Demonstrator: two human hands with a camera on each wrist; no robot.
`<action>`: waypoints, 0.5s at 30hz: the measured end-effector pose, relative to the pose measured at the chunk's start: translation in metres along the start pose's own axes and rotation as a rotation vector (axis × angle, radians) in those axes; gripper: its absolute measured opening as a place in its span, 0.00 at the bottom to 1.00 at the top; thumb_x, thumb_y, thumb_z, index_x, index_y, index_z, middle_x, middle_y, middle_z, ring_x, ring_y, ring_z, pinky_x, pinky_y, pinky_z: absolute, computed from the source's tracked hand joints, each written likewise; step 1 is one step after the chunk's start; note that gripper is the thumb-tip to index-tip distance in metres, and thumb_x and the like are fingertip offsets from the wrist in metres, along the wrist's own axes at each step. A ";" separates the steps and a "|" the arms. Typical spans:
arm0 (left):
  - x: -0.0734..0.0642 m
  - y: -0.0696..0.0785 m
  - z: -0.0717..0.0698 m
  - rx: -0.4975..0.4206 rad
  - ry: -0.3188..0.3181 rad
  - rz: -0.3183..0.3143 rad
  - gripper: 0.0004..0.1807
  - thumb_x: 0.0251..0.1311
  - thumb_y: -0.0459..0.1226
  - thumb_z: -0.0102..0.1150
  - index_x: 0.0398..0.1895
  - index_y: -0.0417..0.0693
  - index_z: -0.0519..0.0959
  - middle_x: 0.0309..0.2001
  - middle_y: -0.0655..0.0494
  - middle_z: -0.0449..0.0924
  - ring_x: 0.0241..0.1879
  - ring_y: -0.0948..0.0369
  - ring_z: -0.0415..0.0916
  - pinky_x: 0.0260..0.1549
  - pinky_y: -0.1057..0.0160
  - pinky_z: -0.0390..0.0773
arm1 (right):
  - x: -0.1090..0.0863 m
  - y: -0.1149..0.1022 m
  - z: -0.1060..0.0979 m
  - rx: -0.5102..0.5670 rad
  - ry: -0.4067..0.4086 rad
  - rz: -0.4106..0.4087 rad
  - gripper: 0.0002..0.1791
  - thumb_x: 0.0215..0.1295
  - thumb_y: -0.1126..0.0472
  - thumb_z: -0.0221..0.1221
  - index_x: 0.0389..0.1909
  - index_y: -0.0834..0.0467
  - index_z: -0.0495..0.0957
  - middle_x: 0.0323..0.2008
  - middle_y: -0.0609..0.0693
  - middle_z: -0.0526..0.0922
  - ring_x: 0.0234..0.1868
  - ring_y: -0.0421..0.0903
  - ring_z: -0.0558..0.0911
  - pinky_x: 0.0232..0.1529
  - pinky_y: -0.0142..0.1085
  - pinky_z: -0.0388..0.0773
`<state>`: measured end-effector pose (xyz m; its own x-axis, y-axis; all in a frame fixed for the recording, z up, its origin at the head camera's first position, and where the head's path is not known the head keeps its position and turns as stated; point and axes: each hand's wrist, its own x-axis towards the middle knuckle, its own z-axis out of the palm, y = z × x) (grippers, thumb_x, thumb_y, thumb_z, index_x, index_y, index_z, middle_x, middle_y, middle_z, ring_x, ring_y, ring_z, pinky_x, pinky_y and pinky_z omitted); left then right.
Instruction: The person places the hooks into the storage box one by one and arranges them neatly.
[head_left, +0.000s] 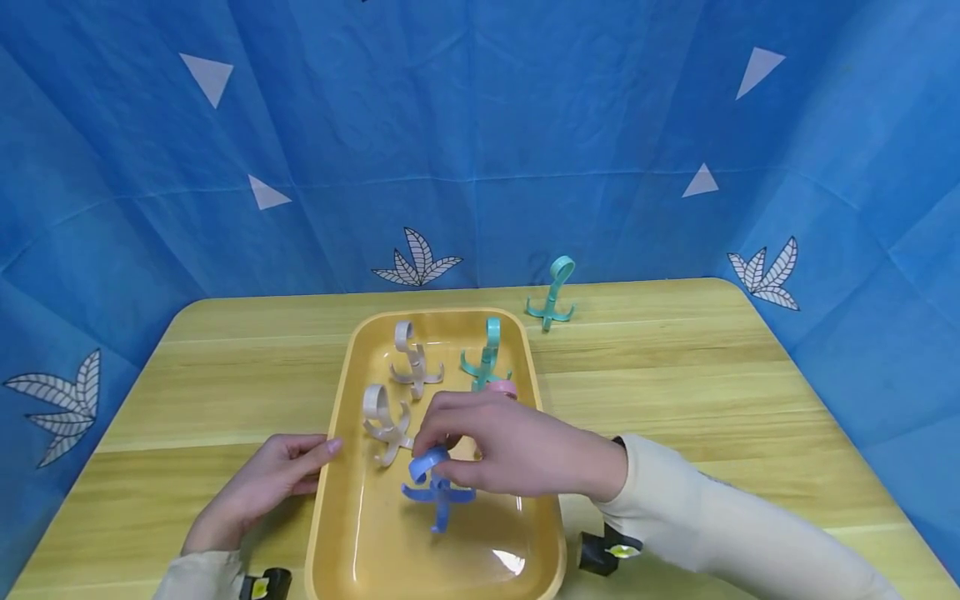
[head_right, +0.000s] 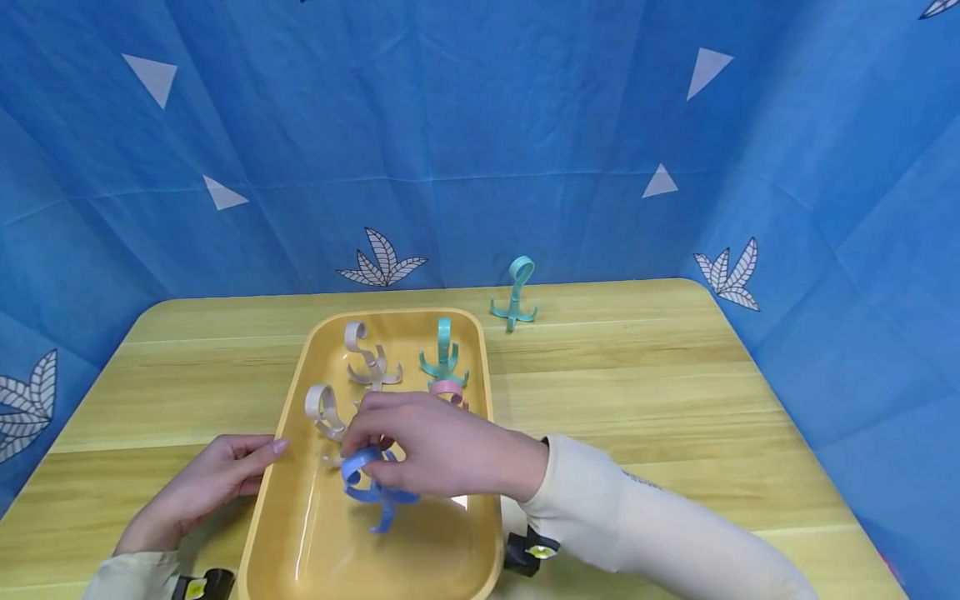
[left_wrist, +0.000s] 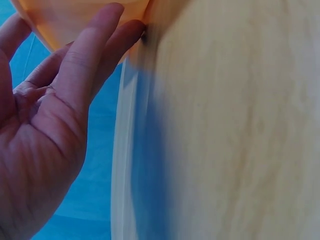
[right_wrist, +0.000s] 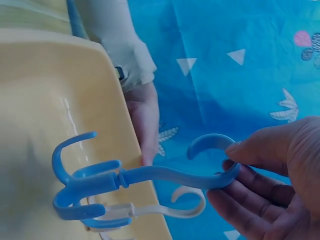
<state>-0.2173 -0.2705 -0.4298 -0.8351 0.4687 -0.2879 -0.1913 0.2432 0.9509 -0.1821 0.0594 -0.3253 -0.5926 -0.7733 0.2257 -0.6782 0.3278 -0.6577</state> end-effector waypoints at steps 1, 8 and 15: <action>0.000 0.000 0.000 0.000 0.000 0.003 0.30 0.75 0.41 0.50 0.61 0.17 0.65 0.55 0.33 0.75 0.49 0.53 0.80 0.48 0.55 0.82 | 0.003 0.000 0.001 -0.007 -0.008 -0.003 0.06 0.66 0.64 0.63 0.41 0.53 0.82 0.39 0.37 0.76 0.39 0.31 0.73 0.41 0.23 0.75; 0.000 -0.001 0.002 -0.006 0.028 -0.013 0.30 0.74 0.41 0.51 0.61 0.18 0.66 0.55 0.34 0.75 0.48 0.54 0.80 0.47 0.54 0.82 | 0.019 0.003 0.009 -0.028 -0.030 -0.042 0.08 0.65 0.66 0.62 0.42 0.54 0.82 0.38 0.40 0.75 0.41 0.32 0.75 0.46 0.22 0.74; 0.000 0.001 0.001 0.006 0.022 -0.001 0.29 0.75 0.41 0.50 0.61 0.18 0.66 0.55 0.32 0.75 0.48 0.52 0.80 0.46 0.54 0.82 | 0.026 0.007 0.018 -0.042 -0.059 -0.044 0.08 0.66 0.66 0.62 0.43 0.55 0.82 0.40 0.41 0.76 0.41 0.31 0.74 0.47 0.20 0.73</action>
<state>-0.2166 -0.2694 -0.4294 -0.8463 0.4494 -0.2860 -0.1892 0.2483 0.9500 -0.1943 0.0313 -0.3367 -0.5357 -0.8177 0.2106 -0.7216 0.3138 -0.6172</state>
